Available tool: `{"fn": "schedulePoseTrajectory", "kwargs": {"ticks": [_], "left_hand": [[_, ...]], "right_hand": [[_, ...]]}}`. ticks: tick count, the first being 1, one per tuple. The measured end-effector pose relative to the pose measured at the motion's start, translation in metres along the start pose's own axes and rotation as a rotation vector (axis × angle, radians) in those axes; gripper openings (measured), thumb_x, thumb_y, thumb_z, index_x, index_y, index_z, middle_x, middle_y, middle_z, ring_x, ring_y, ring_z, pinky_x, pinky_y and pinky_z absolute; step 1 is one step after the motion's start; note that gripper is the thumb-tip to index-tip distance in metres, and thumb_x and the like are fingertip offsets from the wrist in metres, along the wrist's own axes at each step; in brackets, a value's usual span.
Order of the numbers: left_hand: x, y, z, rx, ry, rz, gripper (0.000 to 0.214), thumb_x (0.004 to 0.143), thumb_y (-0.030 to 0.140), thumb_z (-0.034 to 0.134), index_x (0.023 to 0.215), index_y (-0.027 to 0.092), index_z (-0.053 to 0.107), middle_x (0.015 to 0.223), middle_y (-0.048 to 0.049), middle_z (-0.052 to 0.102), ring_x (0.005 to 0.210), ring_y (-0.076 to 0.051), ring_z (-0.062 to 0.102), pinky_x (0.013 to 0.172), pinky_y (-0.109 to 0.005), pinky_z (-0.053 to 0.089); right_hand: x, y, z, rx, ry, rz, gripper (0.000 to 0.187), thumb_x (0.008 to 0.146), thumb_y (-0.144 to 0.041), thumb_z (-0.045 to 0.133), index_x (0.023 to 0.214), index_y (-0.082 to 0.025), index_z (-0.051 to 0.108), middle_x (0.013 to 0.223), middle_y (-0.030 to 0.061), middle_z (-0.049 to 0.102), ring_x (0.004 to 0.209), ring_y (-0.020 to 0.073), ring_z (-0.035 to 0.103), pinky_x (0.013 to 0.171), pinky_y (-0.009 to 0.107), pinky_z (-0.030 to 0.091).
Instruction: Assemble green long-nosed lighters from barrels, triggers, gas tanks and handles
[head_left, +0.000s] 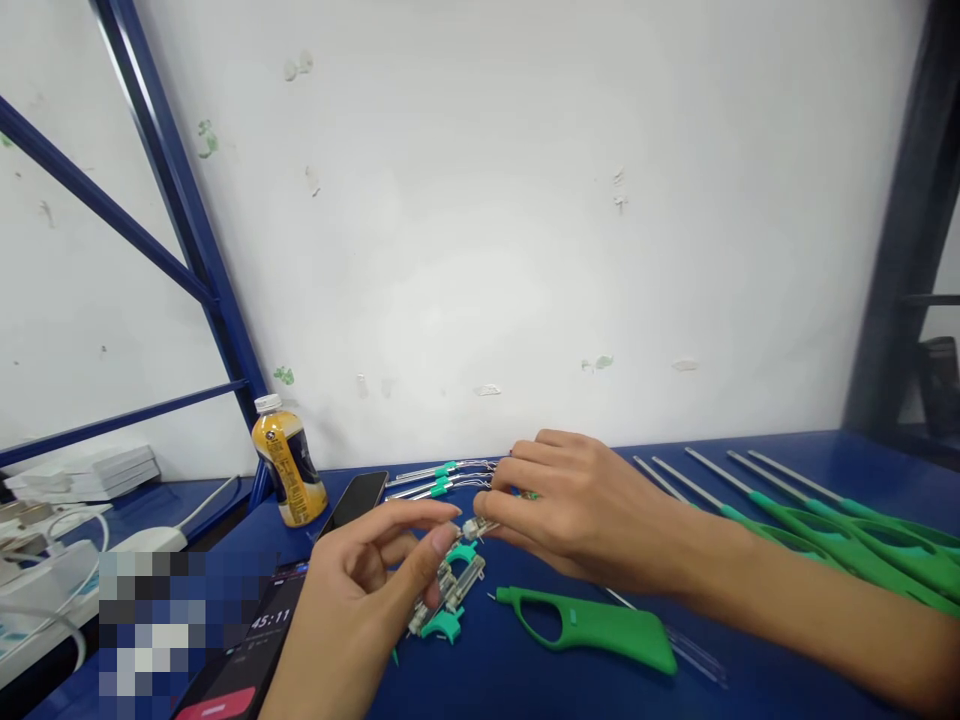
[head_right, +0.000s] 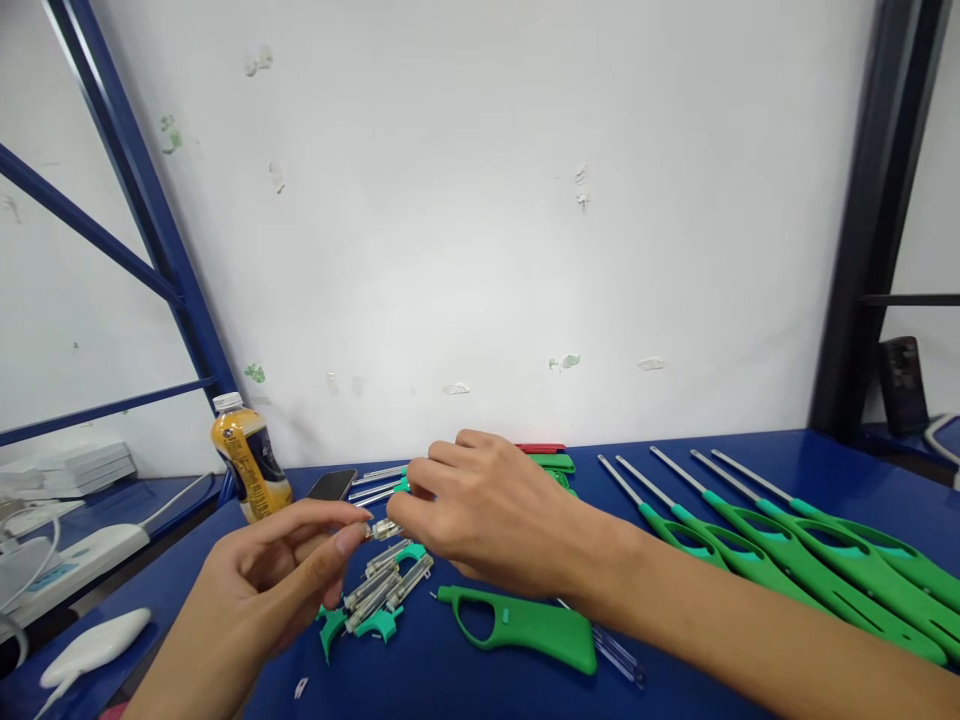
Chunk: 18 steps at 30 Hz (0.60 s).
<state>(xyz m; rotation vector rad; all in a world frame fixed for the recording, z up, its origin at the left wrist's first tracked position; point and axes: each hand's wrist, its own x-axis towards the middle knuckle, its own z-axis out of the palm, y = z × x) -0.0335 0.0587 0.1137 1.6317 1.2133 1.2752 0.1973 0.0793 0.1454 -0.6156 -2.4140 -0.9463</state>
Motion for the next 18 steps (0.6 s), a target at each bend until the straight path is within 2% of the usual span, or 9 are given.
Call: {"fn": "schedulePoseTrajectory", "kwargs": {"ticks": [3, 6, 11, 15, 18], "left_hand": [[-0.003, 0.006, 0.002, 0.0, 0.072, 0.009, 0.04, 0.079, 0.059, 0.083, 0.099, 0.024, 0.079, 0.053, 0.0051, 0.057, 0.045, -0.008, 0.043, 0.045, -0.019, 0.033], [-0.004, 0.01, 0.004, -0.003, 0.058, 0.032, 0.044, 0.077, 0.059, 0.083, 0.1, 0.022, 0.078, 0.05, 0.0047, 0.057, 0.049, -0.014, 0.056, 0.05, -0.023, 0.042], [-0.007, 0.015, 0.008, -0.039, 0.138, 0.008, 0.043, 0.075, 0.057, 0.085, 0.098, 0.021, 0.076, 0.051, 0.0048, 0.059, 0.049, -0.014, 0.058, 0.05, -0.022, 0.041], [-0.008, 0.015, 0.011, -0.063, 0.146, 0.022, 0.044, 0.075, 0.057, 0.085, 0.098, 0.021, 0.076, 0.05, 0.0061, 0.057, 0.047, -0.011, 0.055, 0.05, -0.02, 0.037], [-0.007, 0.013, 0.012, -0.068, 0.126, 0.031, 0.044, 0.076, 0.056, 0.085, 0.099, 0.02, 0.076, 0.054, 0.0055, 0.059, 0.046, -0.01, 0.054, 0.049, -0.02, 0.038]], "right_hand": [[0.0, 0.0, 0.001, 0.004, 0.001, 0.0, 0.013, 0.106, -0.025, 0.061, 0.1, -0.019, 0.071, 0.083, 0.0006, 0.069, 0.076, 0.019, 0.056, 0.065, 0.037, 0.036], [-0.001, 0.0, 0.001, 0.003, 0.023, -0.004, 0.01, 0.105, -0.024, 0.064, 0.099, -0.019, 0.07, 0.081, -0.0005, 0.068, 0.075, 0.019, 0.055, 0.064, 0.037, 0.035], [-0.002, 0.002, 0.0, 0.006, 0.056, -0.011, 0.011, 0.105, -0.025, 0.064, 0.1, -0.018, 0.072, 0.078, -0.0006, 0.066, 0.075, 0.0191, 0.053, 0.063, 0.037, 0.034], [-0.003, 0.005, -0.002, 0.017, 0.045, 0.0, 0.013, 0.106, -0.025, 0.062, 0.107, -0.017, 0.073, 0.08, 0.0002, 0.068, 0.077, 0.0196, 0.054, 0.063, 0.036, 0.033], [-0.003, 0.004, -0.002, 0.016, 0.02, -0.007, 0.014, 0.107, -0.025, 0.061, 0.104, -0.018, 0.073, 0.079, 0.0001, 0.067, 0.076, 0.0194, 0.053, 0.063, 0.036, 0.032]]}}
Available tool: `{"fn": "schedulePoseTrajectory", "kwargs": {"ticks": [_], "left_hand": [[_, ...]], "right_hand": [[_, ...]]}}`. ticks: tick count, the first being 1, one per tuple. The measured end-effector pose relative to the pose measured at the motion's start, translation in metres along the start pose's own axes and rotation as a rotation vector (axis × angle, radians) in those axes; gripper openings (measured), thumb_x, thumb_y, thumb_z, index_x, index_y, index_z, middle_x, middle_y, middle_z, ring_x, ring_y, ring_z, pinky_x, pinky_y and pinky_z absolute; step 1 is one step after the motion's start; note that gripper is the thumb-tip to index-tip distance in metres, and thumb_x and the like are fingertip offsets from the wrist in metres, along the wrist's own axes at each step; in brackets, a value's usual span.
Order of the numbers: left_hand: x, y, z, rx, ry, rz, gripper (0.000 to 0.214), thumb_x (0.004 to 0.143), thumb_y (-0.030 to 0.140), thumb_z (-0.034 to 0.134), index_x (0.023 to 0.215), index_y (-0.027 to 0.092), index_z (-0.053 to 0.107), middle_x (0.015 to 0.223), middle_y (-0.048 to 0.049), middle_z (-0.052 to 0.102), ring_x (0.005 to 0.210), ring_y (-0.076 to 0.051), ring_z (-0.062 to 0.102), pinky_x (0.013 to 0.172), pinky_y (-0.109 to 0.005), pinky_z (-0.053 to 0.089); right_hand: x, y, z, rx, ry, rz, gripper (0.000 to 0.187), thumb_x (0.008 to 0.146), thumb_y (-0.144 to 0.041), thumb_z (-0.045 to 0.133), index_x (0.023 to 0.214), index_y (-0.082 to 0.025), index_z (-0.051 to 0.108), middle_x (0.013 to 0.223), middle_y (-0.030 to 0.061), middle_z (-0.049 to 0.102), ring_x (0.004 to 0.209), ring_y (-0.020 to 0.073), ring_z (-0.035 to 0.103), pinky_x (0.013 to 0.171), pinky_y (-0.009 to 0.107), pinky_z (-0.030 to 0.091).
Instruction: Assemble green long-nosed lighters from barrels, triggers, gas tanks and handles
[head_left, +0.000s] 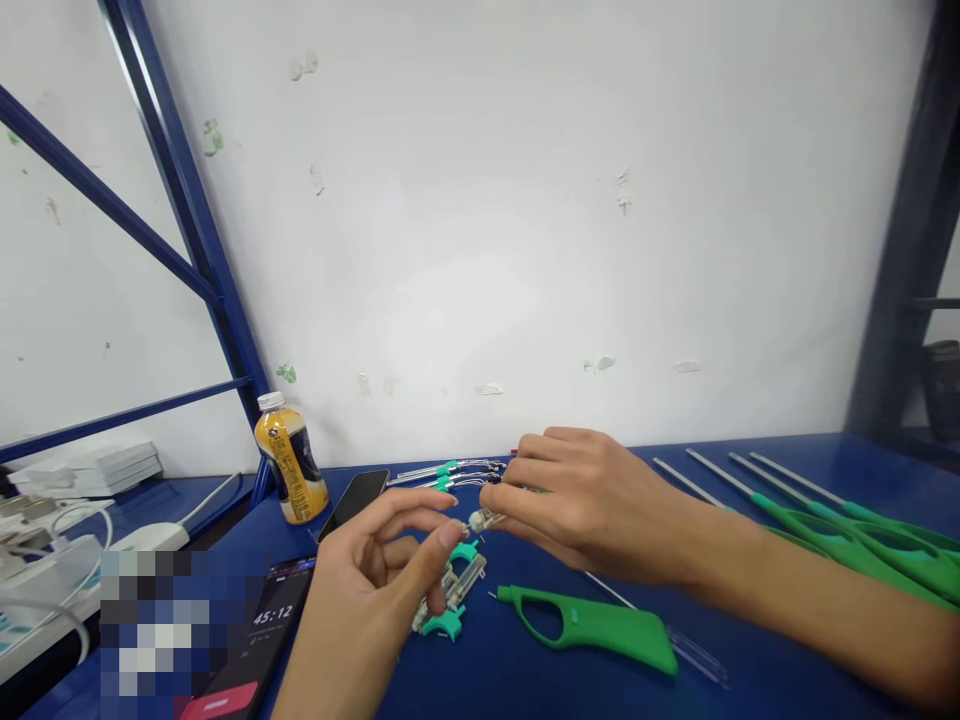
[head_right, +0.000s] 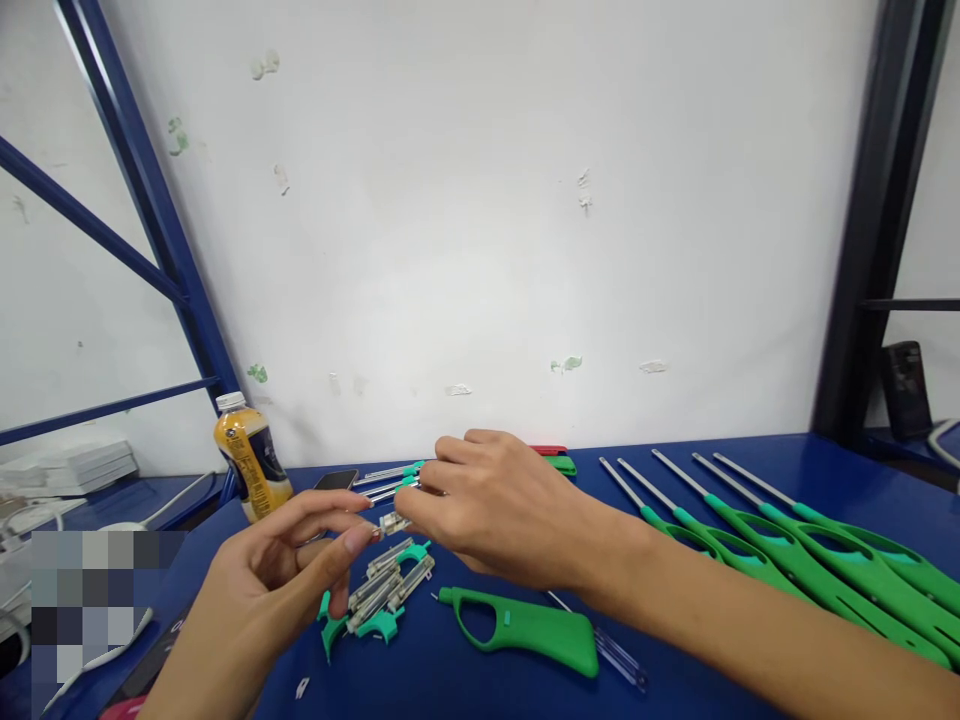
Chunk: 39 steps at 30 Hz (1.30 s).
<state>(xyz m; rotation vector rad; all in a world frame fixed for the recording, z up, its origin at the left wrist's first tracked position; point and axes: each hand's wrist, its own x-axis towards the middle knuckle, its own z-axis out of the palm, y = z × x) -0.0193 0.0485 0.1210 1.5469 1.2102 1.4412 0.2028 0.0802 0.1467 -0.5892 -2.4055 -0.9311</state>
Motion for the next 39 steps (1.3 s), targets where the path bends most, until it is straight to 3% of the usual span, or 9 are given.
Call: {"fn": "schedulePoseTrajectory", "kwargs": {"ticks": [8, 14, 19, 31, 35, 39], "left_hand": [[0.005, -0.005, -0.001, -0.082, -0.087, 0.029, 0.044, 0.076, 0.055, 0.087, 0.099, 0.019, 0.076, 0.075, -0.0004, 0.071, 0.041, -0.007, 0.052, 0.041, -0.02, 0.039], [0.004, -0.011, 0.002, -0.173, -0.073, -0.009, 0.045, 0.077, 0.051, 0.088, 0.104, 0.019, 0.073, 0.07, 0.0026, 0.064, 0.046, -0.008, 0.051, 0.043, -0.019, 0.035], [0.005, -0.017, 0.003, -0.23, -0.148, 0.003, 0.037, 0.079, 0.048, 0.087, 0.091, 0.019, 0.068, 0.062, 0.0066, 0.054, 0.047, -0.006, 0.044, 0.045, -0.017, 0.031], [0.007, -0.031, -0.001, -0.232, -0.284, -0.054, 0.029, 0.082, 0.041, 0.079, 0.075, 0.019, 0.062, 0.045, 0.0073, 0.049, 0.042, -0.005, 0.04, 0.045, -0.016, 0.024], [0.013, -0.029, -0.001, -0.217, -0.299, -0.046, 0.031, 0.082, 0.044, 0.083, 0.084, 0.018, 0.066, 0.051, 0.0071, 0.054, 0.04, -0.004, 0.043, 0.04, -0.015, 0.017], [0.012, -0.022, -0.001, -0.215, -0.313, -0.063, 0.038, 0.088, 0.047, 0.081, 0.114, 0.021, 0.068, 0.07, 0.0042, 0.067, 0.04, -0.006, 0.054, 0.036, -0.015, 0.019]], "right_hand": [[0.002, -0.004, 0.003, -0.053, 0.044, -0.026, 0.015, 0.104, -0.015, 0.06, 0.096, -0.017, 0.072, 0.073, -0.0003, 0.063, 0.071, 0.0189, 0.05, 0.063, 0.035, 0.034], [0.0, -0.011, 0.014, -0.081, 0.123, -0.03, 0.02, 0.103, -0.008, 0.056, 0.109, -0.011, 0.075, 0.072, 0.001, 0.066, 0.068, 0.02, 0.053, 0.064, 0.035, 0.04], [-0.003, -0.022, 0.02, -0.111, 0.155, -0.025, 0.024, 0.101, -0.004, 0.052, 0.106, -0.008, 0.075, 0.07, 0.0026, 0.068, 0.067, 0.0206, 0.06, 0.06, 0.035, 0.042], [0.002, -0.039, 0.017, -0.271, 0.059, -0.047, 0.023, 0.087, -0.001, 0.056, 0.095, -0.008, 0.076, 0.068, 0.005, 0.069, 0.059, 0.0182, 0.059, 0.049, 0.032, 0.038], [0.001, -0.032, 0.017, -0.282, 0.029, -0.048, 0.019, 0.09, -0.002, 0.058, 0.097, -0.01, 0.074, 0.068, 0.0033, 0.069, 0.061, 0.0169, 0.06, 0.052, 0.031, 0.038], [0.001, -0.02, 0.0, -0.232, -0.064, 0.001, 0.019, 0.098, -0.005, 0.056, 0.1, -0.014, 0.072, 0.074, 0.003, 0.072, 0.071, 0.0194, 0.065, 0.058, 0.034, 0.038]]}}
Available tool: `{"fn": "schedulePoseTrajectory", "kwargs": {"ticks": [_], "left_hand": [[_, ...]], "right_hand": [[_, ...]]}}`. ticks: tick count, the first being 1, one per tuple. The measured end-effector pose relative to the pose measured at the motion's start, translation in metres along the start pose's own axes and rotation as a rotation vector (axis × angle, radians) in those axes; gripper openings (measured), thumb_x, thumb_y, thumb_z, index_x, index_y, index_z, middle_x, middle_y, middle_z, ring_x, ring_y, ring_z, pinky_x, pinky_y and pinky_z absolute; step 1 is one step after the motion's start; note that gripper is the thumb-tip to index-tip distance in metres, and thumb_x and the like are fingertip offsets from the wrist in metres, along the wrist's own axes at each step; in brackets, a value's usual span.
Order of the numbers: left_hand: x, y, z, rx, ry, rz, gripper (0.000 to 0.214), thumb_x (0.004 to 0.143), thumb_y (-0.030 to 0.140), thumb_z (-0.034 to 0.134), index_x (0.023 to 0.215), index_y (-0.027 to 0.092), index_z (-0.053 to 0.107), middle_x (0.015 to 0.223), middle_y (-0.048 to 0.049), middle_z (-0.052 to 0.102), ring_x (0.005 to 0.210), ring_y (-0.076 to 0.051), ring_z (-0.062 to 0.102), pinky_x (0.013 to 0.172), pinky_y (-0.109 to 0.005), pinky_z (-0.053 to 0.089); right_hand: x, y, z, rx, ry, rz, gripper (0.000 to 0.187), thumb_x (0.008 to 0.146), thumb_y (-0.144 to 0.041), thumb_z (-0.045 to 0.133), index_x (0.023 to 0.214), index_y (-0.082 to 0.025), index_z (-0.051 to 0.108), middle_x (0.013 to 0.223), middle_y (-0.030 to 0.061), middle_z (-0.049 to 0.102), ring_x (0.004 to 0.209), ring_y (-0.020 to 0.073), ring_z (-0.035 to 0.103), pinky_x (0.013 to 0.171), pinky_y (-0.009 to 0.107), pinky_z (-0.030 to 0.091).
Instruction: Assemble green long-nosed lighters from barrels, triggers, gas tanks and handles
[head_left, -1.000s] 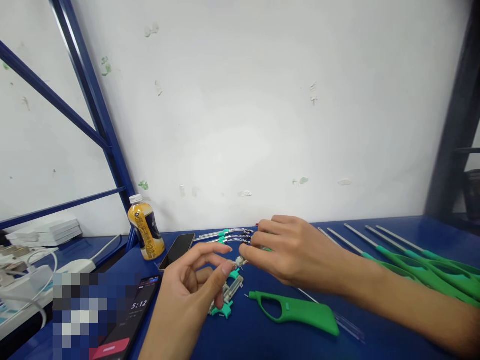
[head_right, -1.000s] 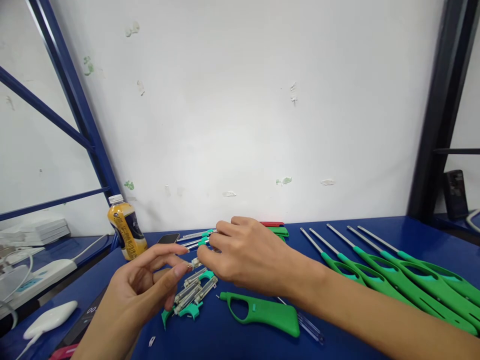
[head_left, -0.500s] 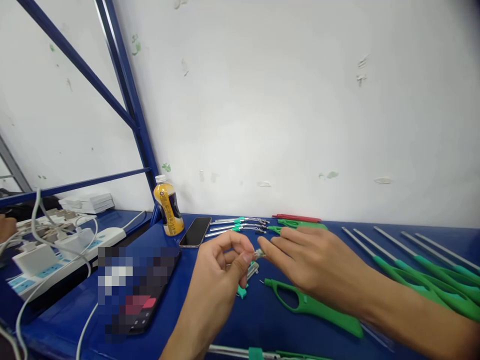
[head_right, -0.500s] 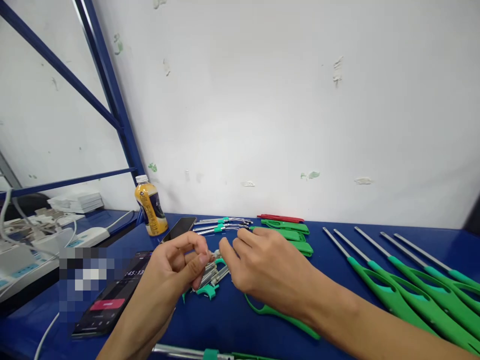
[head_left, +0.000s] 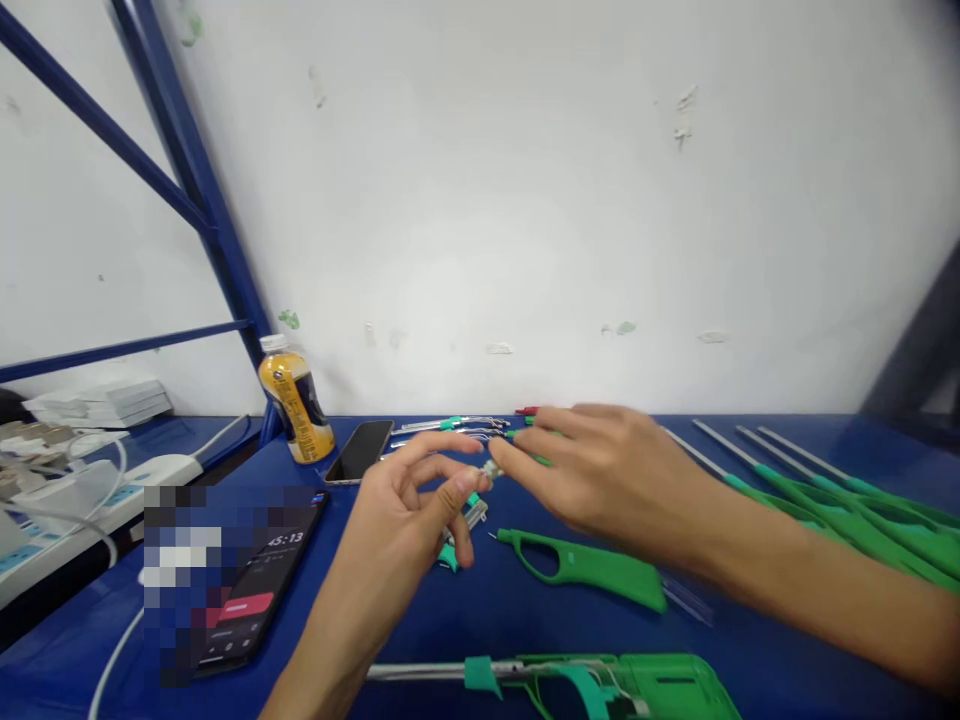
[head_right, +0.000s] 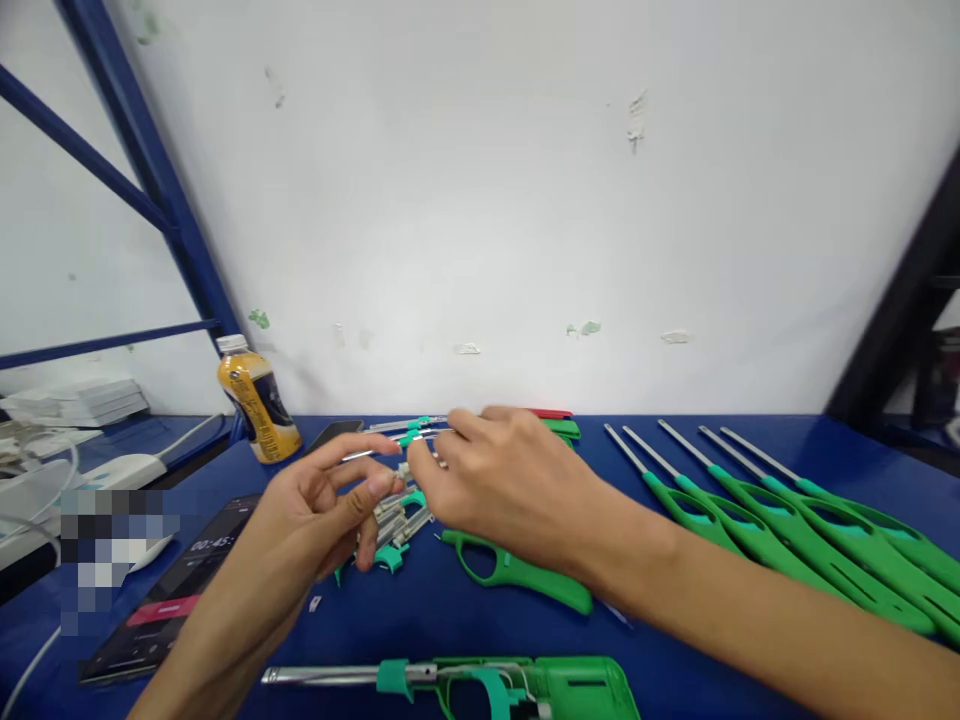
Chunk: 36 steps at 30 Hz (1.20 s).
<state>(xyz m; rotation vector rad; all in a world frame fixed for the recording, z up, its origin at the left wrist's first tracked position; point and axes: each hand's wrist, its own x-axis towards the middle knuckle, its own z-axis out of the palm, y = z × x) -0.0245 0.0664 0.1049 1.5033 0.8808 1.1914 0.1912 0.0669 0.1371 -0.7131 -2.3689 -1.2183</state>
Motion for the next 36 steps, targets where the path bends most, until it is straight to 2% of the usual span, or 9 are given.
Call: {"fn": "schedulePoseTrajectory", "kwargs": {"ticks": [3, 8, 11, 14, 17, 19, 23, 27, 36], "left_hand": [[-0.005, 0.005, 0.006, 0.082, -0.045, -0.009, 0.05, 0.091, 0.05, 0.078, 0.132, 0.026, 0.065, 0.086, -0.0024, 0.077, 0.051, -0.014, 0.067, 0.033, -0.017, 0.027], [-0.017, -0.006, 0.022, 0.505, -0.145, 0.164, 0.018, 0.097, 0.039, 0.068, 0.099, 0.027, 0.082, 0.069, -0.0004, 0.075, 0.056, -0.016, 0.068, 0.046, -0.021, 0.045], [-0.027, -0.031, 0.033, 0.657, -0.192, 0.322, 0.018, 0.099, 0.028, 0.063, 0.093, 0.029, 0.08, 0.081, 0.0011, 0.077, 0.058, -0.014, 0.065, 0.053, -0.023, 0.049], [-0.039, -0.055, 0.039, 0.707, -0.288, 0.427, 0.022, 0.101, 0.017, 0.057, 0.103, 0.027, 0.077, 0.095, -0.0014, 0.077, 0.086, -0.018, 0.071, 0.075, -0.027, 0.058], [-0.049, -0.068, 0.041, 0.749, -0.348, 0.509, 0.023, 0.103, 0.011, 0.056, 0.11, 0.026, 0.072, 0.101, -0.002, 0.073, 0.094, -0.017, 0.068, 0.082, -0.027, 0.059], [-0.054, -0.072, 0.042, 0.797, -0.343, 0.58, 0.022, 0.103, 0.01, 0.055, 0.111, 0.024, 0.07, 0.104, -0.0039, 0.071, 0.094, -0.018, 0.066, 0.083, -0.028, 0.059], [-0.056, -0.08, 0.044, 0.917, -0.324, 0.649, 0.019, 0.102, 0.011, 0.056, 0.11, 0.023, 0.067, 0.107, -0.0069, 0.067, 0.09, -0.02, 0.064, 0.08, -0.033, 0.061], [-0.057, -0.088, 0.045, 0.933, -0.326, 0.639, 0.02, 0.103, 0.012, 0.055, 0.115, 0.023, 0.065, 0.103, -0.006, 0.065, 0.086, -0.019, 0.065, 0.084, -0.037, 0.062], [-0.056, -0.088, 0.046, 0.865, -0.269, 0.618, 0.027, 0.103, 0.013, 0.055, 0.127, 0.025, 0.06, 0.107, -0.005, 0.069, 0.091, -0.02, 0.071, 0.08, -0.033, 0.063]], "right_hand": [[-0.002, 0.011, -0.02, 0.052, -0.076, 0.075, 0.021, 0.103, -0.01, 0.05, 0.1, -0.018, 0.069, 0.08, 0.0036, 0.072, 0.072, 0.0211, 0.063, 0.059, 0.035, 0.034], [-0.023, 0.008, -0.04, 0.302, -0.22, 0.22, 0.013, 0.108, -0.021, 0.048, 0.103, -0.019, 0.06, 0.089, 0.0036, 0.067, 0.073, 0.0197, 0.06, 0.066, 0.035, 0.038], [-0.049, -0.006, -0.041, 0.496, -0.32, 0.289, 0.016, 0.109, -0.025, 0.047, 0.096, -0.021, 0.057, 0.087, 0.0017, 0.064, 0.075, 0.0196, 0.058, 0.068, 0.035, 0.038], [-0.077, -0.02, -0.036, 0.668, -0.418, 0.396, 0.014, 0.107, -0.032, 0.059, 0.096, -0.023, 0.059, 0.087, -0.0017, 0.064, 0.077, 0.0183, 0.059, 0.072, 0.034, 0.039], [-0.098, -0.028, -0.029, 0.746, -0.537, 0.35, 0.004, 0.101, -0.023, 0.067, 0.102, -0.025, 0.064, 0.087, -0.0038, 0.067, 0.079, 0.0176, 0.061, 0.074, 0.033, 0.039], [-0.107, -0.032, -0.025, 0.751, -0.569, 0.277, 0.009, 0.1, -0.019, 0.068, 0.106, -0.025, 0.067, 0.087, -0.0039, 0.068, 0.078, 0.0176, 0.062, 0.075, 0.033, 0.039], [-0.112, -0.038, -0.016, 0.616, -0.55, 0.125, 0.013, 0.099, -0.016, 0.067, 0.109, -0.022, 0.069, 0.08, -0.0032, 0.065, 0.068, 0.0172, 0.057, 0.069, 0.034, 0.038], [-0.112, -0.045, -0.007, 0.476, -0.465, 0.015, 0.009, 0.1, -0.013, 0.066, 0.095, -0.02, 0.069, 0.073, -0.0041, 0.062, 0.061, 0.0154, 0.051, 0.063, 0.033, 0.036], [-0.114, -0.047, -0.007, 0.443, -0.363, 0.023, 0.026, 0.108, -0.011, 0.049, 0.09, -0.019, 0.066, 0.07, -0.0025, 0.058, 0.059, 0.0152, 0.045, 0.054, 0.034, 0.029]]}}
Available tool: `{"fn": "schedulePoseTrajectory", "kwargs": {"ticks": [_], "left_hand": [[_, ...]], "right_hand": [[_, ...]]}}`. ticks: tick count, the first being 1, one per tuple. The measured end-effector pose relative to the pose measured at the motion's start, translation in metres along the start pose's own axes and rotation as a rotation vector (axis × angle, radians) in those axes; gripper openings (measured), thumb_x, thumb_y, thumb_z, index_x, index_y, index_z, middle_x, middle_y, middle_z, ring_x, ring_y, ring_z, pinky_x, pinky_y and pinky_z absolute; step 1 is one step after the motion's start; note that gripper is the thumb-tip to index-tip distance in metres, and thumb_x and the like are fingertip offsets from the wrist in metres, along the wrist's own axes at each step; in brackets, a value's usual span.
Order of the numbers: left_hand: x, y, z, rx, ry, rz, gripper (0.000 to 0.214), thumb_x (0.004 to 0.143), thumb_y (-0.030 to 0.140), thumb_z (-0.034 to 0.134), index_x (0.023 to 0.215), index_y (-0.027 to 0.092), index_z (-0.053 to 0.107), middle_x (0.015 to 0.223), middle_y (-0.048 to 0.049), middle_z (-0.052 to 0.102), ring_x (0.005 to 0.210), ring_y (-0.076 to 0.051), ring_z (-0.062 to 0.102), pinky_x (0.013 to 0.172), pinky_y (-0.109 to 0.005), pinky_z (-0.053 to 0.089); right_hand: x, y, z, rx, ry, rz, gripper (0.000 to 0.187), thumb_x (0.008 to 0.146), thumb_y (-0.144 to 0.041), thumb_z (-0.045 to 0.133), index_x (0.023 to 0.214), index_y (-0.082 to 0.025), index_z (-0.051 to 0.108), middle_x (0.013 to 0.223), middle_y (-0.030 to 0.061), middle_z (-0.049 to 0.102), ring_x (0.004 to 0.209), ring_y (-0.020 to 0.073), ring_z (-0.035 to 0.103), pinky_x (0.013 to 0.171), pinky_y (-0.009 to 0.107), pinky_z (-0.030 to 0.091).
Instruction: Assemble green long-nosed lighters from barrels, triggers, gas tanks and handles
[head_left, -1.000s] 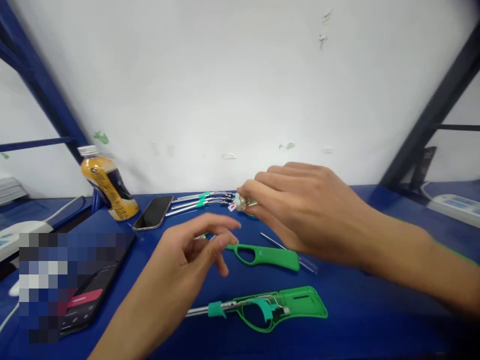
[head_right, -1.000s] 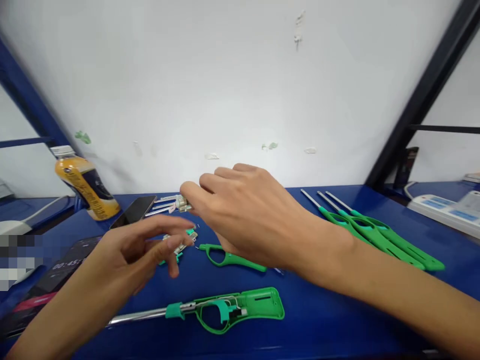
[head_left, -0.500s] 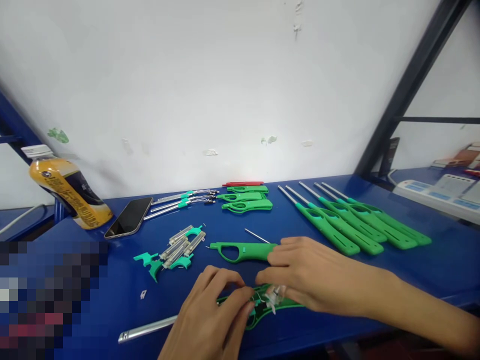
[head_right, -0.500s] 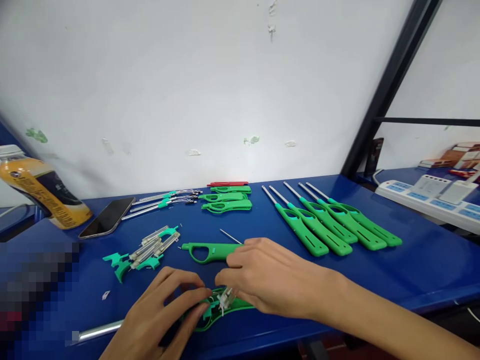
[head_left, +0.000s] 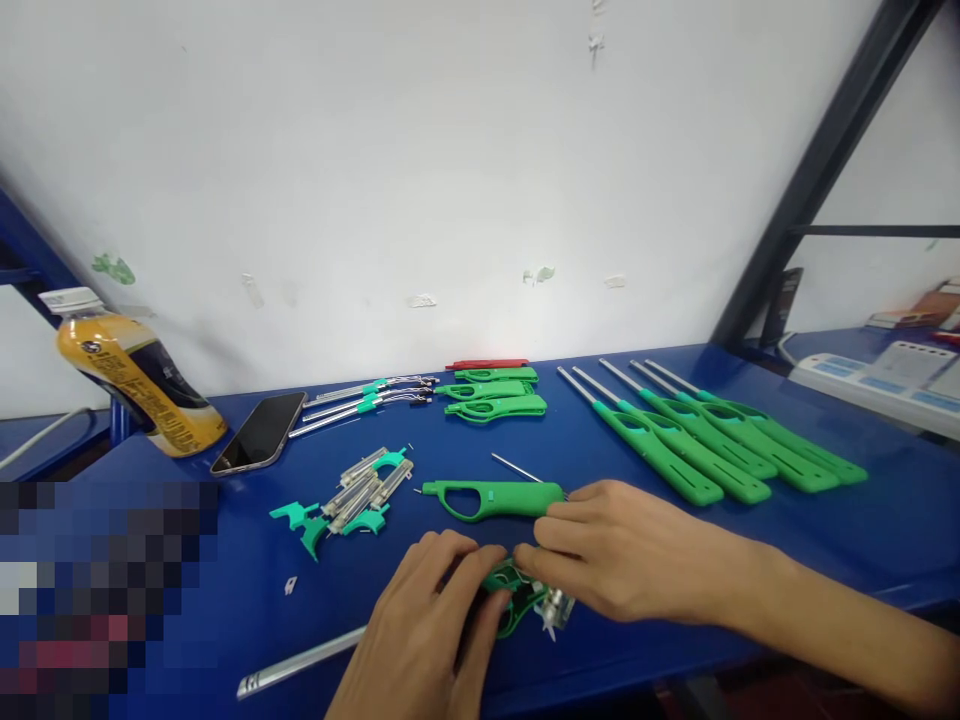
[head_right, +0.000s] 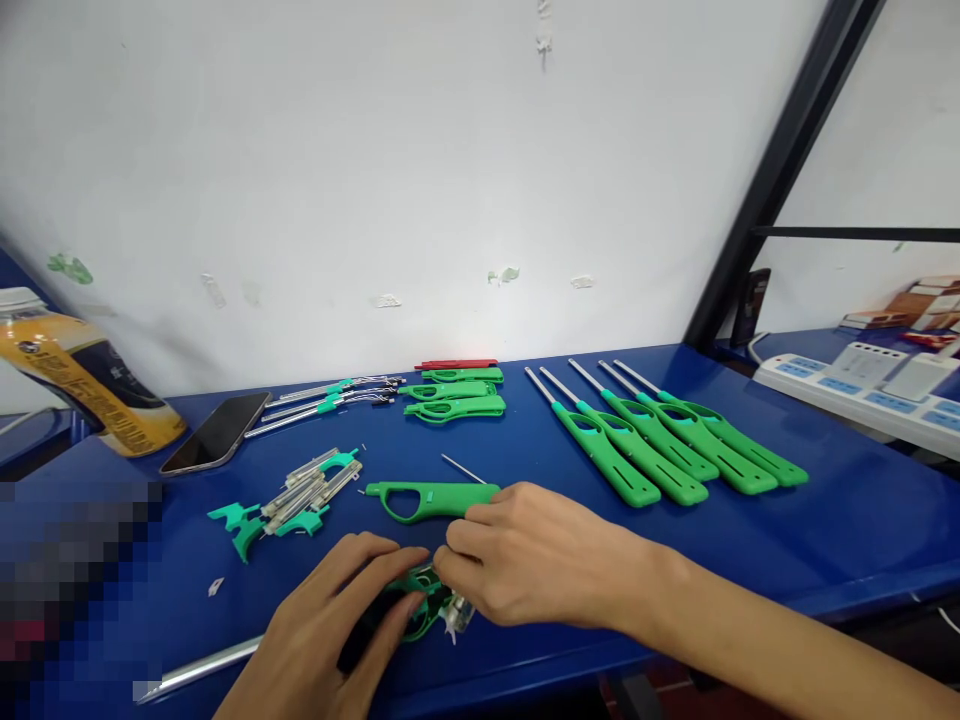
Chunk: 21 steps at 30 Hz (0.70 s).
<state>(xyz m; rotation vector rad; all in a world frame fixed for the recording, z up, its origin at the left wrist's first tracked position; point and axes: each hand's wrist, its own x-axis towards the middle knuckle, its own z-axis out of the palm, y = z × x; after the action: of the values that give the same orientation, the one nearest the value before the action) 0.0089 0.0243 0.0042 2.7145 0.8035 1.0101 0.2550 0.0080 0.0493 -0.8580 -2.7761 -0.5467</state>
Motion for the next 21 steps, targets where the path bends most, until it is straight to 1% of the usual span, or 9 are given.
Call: {"fn": "schedulePoseTrajectory", "kwargs": {"ticks": [2, 5, 8, 10, 12, 14, 17, 19, 21], "left_hand": [[0.003, 0.0, 0.001, 0.008, 0.004, 0.007, 0.025, 0.104, 0.014, 0.054, 0.125, 0.024, 0.061, 0.103, -0.0046, 0.069, 0.087, -0.02, 0.07, 0.076, -0.033, 0.062], [0.007, -0.001, 0.005, 0.033, -0.002, 0.004, 0.018, 0.105, 0.013, 0.052, 0.113, 0.024, 0.064, 0.098, -0.0036, 0.067, 0.081, -0.019, 0.067, 0.072, -0.032, 0.06], [0.007, -0.003, 0.008, 0.038, -0.004, -0.009, 0.018, 0.106, 0.012, 0.051, 0.106, 0.023, 0.065, 0.099, -0.0039, 0.067, 0.082, -0.018, 0.066, 0.074, -0.032, 0.059], [0.005, -0.003, 0.009, 0.04, 0.006, -0.005, 0.02, 0.106, 0.011, 0.049, 0.109, 0.023, 0.065, 0.1, -0.0041, 0.067, 0.083, -0.019, 0.067, 0.075, -0.032, 0.059], [0.005, -0.004, 0.008, 0.05, 0.004, 0.0, 0.023, 0.106, 0.011, 0.049, 0.118, 0.024, 0.065, 0.101, -0.0038, 0.069, 0.084, -0.019, 0.068, 0.077, -0.032, 0.06], [0.005, -0.004, 0.007, 0.053, -0.006, 0.0, 0.025, 0.107, 0.012, 0.05, 0.125, 0.025, 0.063, 0.102, -0.0032, 0.069, 0.085, -0.018, 0.068, 0.08, -0.032, 0.06], [0.007, -0.003, 0.006, 0.039, -0.013, -0.003, 0.024, 0.107, 0.013, 0.051, 0.123, 0.026, 0.063, 0.103, -0.0027, 0.069, 0.086, -0.017, 0.068, 0.082, -0.031, 0.06], [0.008, -0.002, 0.006, 0.035, -0.001, 0.005, 0.022, 0.107, 0.012, 0.051, 0.12, 0.025, 0.064, 0.102, -0.0027, 0.069, 0.086, -0.017, 0.068, 0.082, -0.031, 0.06], [0.009, -0.001, 0.006, 0.038, 0.026, 0.021, 0.02, 0.106, 0.012, 0.052, 0.117, 0.024, 0.064, 0.1, -0.0031, 0.069, 0.085, -0.017, 0.068, 0.079, -0.031, 0.06]], "right_hand": [[0.0, 0.001, 0.0, 0.012, 0.026, 0.016, 0.026, 0.11, -0.014, 0.049, 0.092, -0.019, 0.067, 0.07, -0.0031, 0.058, 0.059, 0.015, 0.046, 0.053, 0.034, 0.028], [0.0, 0.002, -0.002, 0.112, 0.028, 0.053, 0.022, 0.111, -0.021, 0.05, 0.101, -0.019, 0.07, 0.074, -0.0026, 0.062, 0.061, 0.0141, 0.051, 0.053, 0.033, 0.027], [-0.001, 0.004, -0.007, 0.308, -0.037, 0.19, 0.014, 0.107, -0.025, 0.058, 0.113, -0.021, 0.07, 0.087, -0.0006, 0.073, 0.072, 0.0142, 0.065, 0.06, 0.031, 0.035], [-0.002, 0.005, -0.012, 0.423, -0.074, 0.328, 0.025, 0.102, -0.033, 0.066, 0.125, -0.025, 0.067, 0.104, 0.0013, 0.078, 0.085, 0.0176, 0.072, 0.069, 0.031, 0.042], [-0.003, 0.005, -0.016, 0.496, -0.103, 0.42, 0.04, 0.099, -0.045, 0.069, 0.134, -0.027, 0.062, 0.118, 0.0042, 0.078, 0.095, 0.0227, 0.074, 0.079, 0.034, 0.046], [-0.003, 0.005, -0.016, 0.546, -0.114, 0.43, 0.038, 0.103, -0.049, 0.062, 0.133, -0.026, 0.061, 0.121, 0.0056, 0.077, 0.098, 0.0243, 0.074, 0.083, 0.035, 0.046], [-0.003, 0.004, -0.011, 0.579, -0.134, 0.388, 0.024, 0.112, -0.037, 0.045, 0.121, -0.025, 0.064, 0.11, 0.0032, 0.076, 0.092, 0.0212, 0.073, 0.078, 0.033, 0.043], [-0.002, 0.003, -0.006, 0.562, -0.15, 0.363, 0.025, 0.113, -0.034, 0.042, 0.111, -0.024, 0.064, 0.1, 0.0016, 0.075, 0.084, 0.0196, 0.071, 0.071, 0.032, 0.039], [-0.002, 0.001, -0.002, 0.551, -0.16, 0.347, 0.024, 0.113, -0.034, 0.043, 0.107, -0.023, 0.063, 0.096, 0.0007, 0.074, 0.079, 0.0186, 0.069, 0.067, 0.032, 0.036]]}}
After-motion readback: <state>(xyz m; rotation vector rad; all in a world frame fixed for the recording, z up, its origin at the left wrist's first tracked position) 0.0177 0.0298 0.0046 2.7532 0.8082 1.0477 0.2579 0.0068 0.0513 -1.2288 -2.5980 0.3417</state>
